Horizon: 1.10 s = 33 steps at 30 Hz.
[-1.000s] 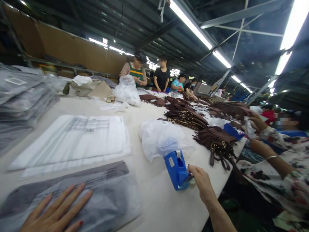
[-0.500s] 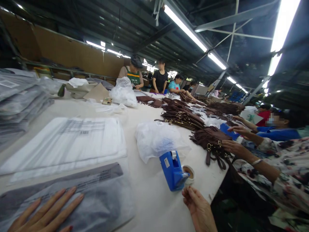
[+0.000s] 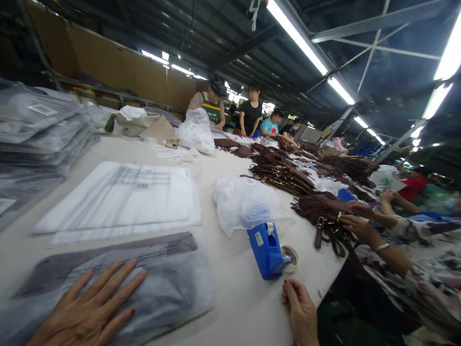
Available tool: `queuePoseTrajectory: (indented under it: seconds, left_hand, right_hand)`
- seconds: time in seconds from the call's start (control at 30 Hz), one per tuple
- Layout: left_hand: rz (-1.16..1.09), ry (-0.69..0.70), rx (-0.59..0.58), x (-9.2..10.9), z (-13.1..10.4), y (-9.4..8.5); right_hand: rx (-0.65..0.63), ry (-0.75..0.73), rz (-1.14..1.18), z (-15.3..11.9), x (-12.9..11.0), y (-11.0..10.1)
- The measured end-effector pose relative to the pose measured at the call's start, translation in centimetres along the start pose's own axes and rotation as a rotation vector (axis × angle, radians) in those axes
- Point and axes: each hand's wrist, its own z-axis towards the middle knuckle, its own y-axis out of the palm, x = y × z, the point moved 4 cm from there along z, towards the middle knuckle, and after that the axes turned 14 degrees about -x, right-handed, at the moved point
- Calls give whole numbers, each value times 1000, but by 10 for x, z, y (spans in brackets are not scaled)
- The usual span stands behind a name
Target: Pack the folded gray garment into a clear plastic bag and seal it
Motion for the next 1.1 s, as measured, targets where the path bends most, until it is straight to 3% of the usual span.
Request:
queuePoseTrajectory:
  seconds: [0.1,0.2,0.3,0.4,0.5,0.57,0.8,0.93,1.03,1.1]
  left_hand:
    - [85,75,22,4,0,-10]
    - [242,152,-19,9,-1,-19]
    - [290,110,-98,8,0,-22]
    - [274,78,-120,9,0,-22]
    - [230,60,-131,10,-1,-22]
    - [197,55,-140,10,-2,-23]
    - [150,70,-141,10,0,-24]
    - [160,70,-131,10,1,-24]
    - [155,67,-133,9,0,-24]
    - [140,73,-122,9,0,-23]
  right_hand:
    - [-129,-70,-132,-18,-19,14]
    - [-391,-198,-272,-24,-63,52]
    - [-860,-383,-503,-21,-117,117]
    - [-1245,-465,-698,-17,-154,185]
    - [-1499,-504,-813,-11,-168,240]
    - [-1586,-515,-905,-5,-166,267]
    - [-1604,-449,-1067,14,-135,312]
    - [-1307,-477,-1200,38,-128,316]
    - [-1071,-507,-1245,53,-135,300]
    - [-950,-555,-1194,46,-137,281]
